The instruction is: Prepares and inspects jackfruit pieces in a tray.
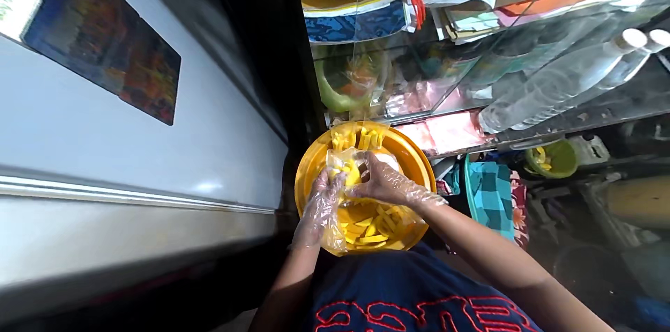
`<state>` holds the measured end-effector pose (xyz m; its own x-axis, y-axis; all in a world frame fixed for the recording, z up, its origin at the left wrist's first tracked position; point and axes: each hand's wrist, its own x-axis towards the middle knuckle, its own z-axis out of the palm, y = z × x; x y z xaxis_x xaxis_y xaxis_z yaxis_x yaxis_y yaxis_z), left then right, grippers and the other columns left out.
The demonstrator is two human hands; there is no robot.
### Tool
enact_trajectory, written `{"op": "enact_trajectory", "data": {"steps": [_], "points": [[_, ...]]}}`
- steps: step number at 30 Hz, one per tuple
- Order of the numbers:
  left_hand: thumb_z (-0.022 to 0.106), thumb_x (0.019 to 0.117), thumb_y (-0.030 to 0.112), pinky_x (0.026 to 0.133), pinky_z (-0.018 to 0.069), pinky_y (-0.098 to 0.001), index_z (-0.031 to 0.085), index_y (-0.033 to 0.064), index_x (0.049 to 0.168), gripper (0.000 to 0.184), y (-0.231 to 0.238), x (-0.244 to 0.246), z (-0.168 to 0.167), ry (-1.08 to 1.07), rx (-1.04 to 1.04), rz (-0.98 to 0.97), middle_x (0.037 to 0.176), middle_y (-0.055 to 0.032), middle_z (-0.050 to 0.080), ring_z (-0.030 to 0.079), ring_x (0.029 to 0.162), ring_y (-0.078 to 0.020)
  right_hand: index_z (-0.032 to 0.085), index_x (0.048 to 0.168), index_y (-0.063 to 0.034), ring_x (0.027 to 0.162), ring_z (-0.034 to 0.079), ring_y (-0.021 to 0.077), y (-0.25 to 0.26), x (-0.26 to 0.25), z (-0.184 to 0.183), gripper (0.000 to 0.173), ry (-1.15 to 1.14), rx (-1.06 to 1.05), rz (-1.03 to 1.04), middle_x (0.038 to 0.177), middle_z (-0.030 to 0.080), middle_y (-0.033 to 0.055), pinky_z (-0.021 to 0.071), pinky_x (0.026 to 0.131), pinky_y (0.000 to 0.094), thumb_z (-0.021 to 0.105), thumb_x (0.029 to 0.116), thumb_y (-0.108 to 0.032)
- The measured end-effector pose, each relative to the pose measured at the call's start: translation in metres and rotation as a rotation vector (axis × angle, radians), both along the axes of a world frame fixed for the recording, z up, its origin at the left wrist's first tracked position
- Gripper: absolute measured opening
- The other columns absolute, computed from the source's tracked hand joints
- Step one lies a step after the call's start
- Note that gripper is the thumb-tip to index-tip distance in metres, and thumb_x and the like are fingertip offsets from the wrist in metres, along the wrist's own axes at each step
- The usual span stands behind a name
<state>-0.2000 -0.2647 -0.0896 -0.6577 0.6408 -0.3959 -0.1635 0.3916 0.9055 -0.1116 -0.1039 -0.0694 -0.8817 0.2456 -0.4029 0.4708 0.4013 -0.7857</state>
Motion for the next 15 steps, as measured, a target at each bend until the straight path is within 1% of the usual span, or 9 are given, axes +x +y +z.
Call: {"op": "enact_trajectory", "data": {"steps": [2, 4, 5, 7, 8, 9, 11, 13, 15], "points": [[0.053, 0.1063, 0.023, 0.098, 0.0512, -0.0329, 0.05, 0.0079, 0.142, 0.039, -0.002, 0.002, -0.002, -0.031, 0.066, 0.03, 0.129, -0.0111, 0.062, 0.062, 0.112, -0.0133, 0.043, 0.143, -0.0016, 0.094, 0.07, 0.025, -0.004, 0.003, -0.005, 0.069, 0.042, 0.014, -0.021, 0.111, 0.068, 0.016, 0.0575, 0.088, 0.046, 0.08, 0.0897, -0.028], [0.055, 0.1052, 0.022, 0.097, 0.052, -0.0339, 0.046, 0.0146, 0.147, 0.044, -0.003, 0.003, -0.002, -0.046, 0.103, 0.054, 0.135, -0.0092, 0.059, 0.061, 0.115, -0.0135, 0.046, 0.14, 0.0003, 0.093, 0.069, 0.0242, -0.007, 0.005, -0.005, 0.059, 0.095, -0.002, -0.039, 0.111, 0.068, 0.0168, 0.0574, 0.087, 0.0442, 0.075, 0.0932, -0.022], [0.057, 0.1041, 0.022, 0.097, 0.0532, -0.0354, 0.045, 0.0177, 0.148, 0.046, -0.003, 0.003, -0.004, -0.055, 0.128, 0.068, 0.138, -0.008, 0.058, 0.061, 0.118, -0.0145, 0.046, 0.14, 0.0005, 0.093, 0.07, 0.0235, -0.008, 0.006, -0.005, 0.059, 0.118, 0.0, -0.035, 0.112, 0.068, 0.0168, 0.0578, 0.087, 0.043, 0.074, 0.0938, -0.023], [0.058, 0.1036, 0.022, 0.103, 0.0506, -0.0361, 0.045, 0.0208, 0.15, 0.048, -0.002, 0.003, -0.002, -0.049, 0.154, 0.081, 0.147, -0.0043, 0.053, 0.057, 0.126, -0.014, 0.041, 0.145, 0.001, 0.102, 0.068, 0.027, -0.011, 0.006, -0.005, 0.069, 0.134, 0.02, -0.003, 0.12, 0.065, 0.0199, 0.0566, 0.092, 0.0449, 0.076, 0.0923, -0.027], [0.057, 0.1043, 0.022, 0.104, 0.049, -0.0352, 0.047, 0.0198, 0.149, 0.046, -0.001, 0.005, 0.004, -0.023, 0.141, 0.087, 0.146, -0.0038, 0.055, 0.056, 0.127, -0.013, 0.037, 0.149, 0.0005, 0.11, 0.066, 0.0297, -0.014, 0.006, -0.004, 0.077, 0.12, 0.031, 0.024, 0.127, 0.062, 0.0219, 0.0541, 0.098, 0.0469, 0.077, 0.091, -0.03], [0.055, 0.1053, 0.023, 0.104, 0.0489, -0.0345, 0.05, 0.0181, 0.147, 0.042, -0.001, 0.007, 0.01, 0.002, 0.118, 0.093, 0.142, -0.004, 0.057, 0.057, 0.124, -0.0121, 0.035, 0.151, 0.0001, 0.115, 0.064, 0.0316, -0.016, 0.005, -0.003, 0.08, 0.097, 0.045, 0.042, 0.13, 0.061, 0.0232, 0.0515, 0.101, 0.0484, 0.077, 0.091, -0.031], [0.051, 0.1071, 0.025, 0.098, 0.0512, -0.0332, 0.055, 0.0123, 0.141, 0.036, 0.002, 0.01, 0.017, 0.021, 0.072, 0.097, 0.133, -0.0072, 0.062, 0.061, 0.115, -0.012, 0.035, 0.151, 0.0028, 0.119, 0.062, 0.0346, -0.02, 0.006, -0.003, 0.075, 0.044, 0.064, 0.064, 0.13, 0.06, 0.0261, 0.0477, 0.105, 0.0495, 0.073, 0.0948, -0.031], [0.051, 0.1074, 0.023, 0.096, 0.051, -0.0327, 0.058, 0.0063, 0.134, 0.033, 0.005, 0.01, 0.013, 0.037, 0.058, 0.118, 0.125, -0.0102, 0.064, 0.061, 0.11, -0.0127, 0.04, 0.146, 0.0045, 0.115, 0.063, 0.0349, -0.022, 0.008, -0.006, 0.067, 0.019, 0.059, 0.063, 0.123, 0.063, 0.0261, 0.0481, 0.103, 0.0496, 0.068, 0.0982, -0.033], [0.05, 0.1077, 0.023, 0.095, 0.051, -0.0334, 0.06, 0.0038, 0.13, 0.031, 0.008, 0.011, 0.009, 0.059, 0.042, 0.178, 0.12, -0.0113, 0.065, 0.062, 0.107, -0.0135, 0.046, 0.142, 0.0033, 0.11, 0.065, 0.0326, -0.024, 0.01, -0.011, 0.062, 0.031, 0.027, 0.015, 0.118, 0.066, 0.0241, 0.05, 0.101, 0.0484, 0.067, 0.0982, -0.034]]}}
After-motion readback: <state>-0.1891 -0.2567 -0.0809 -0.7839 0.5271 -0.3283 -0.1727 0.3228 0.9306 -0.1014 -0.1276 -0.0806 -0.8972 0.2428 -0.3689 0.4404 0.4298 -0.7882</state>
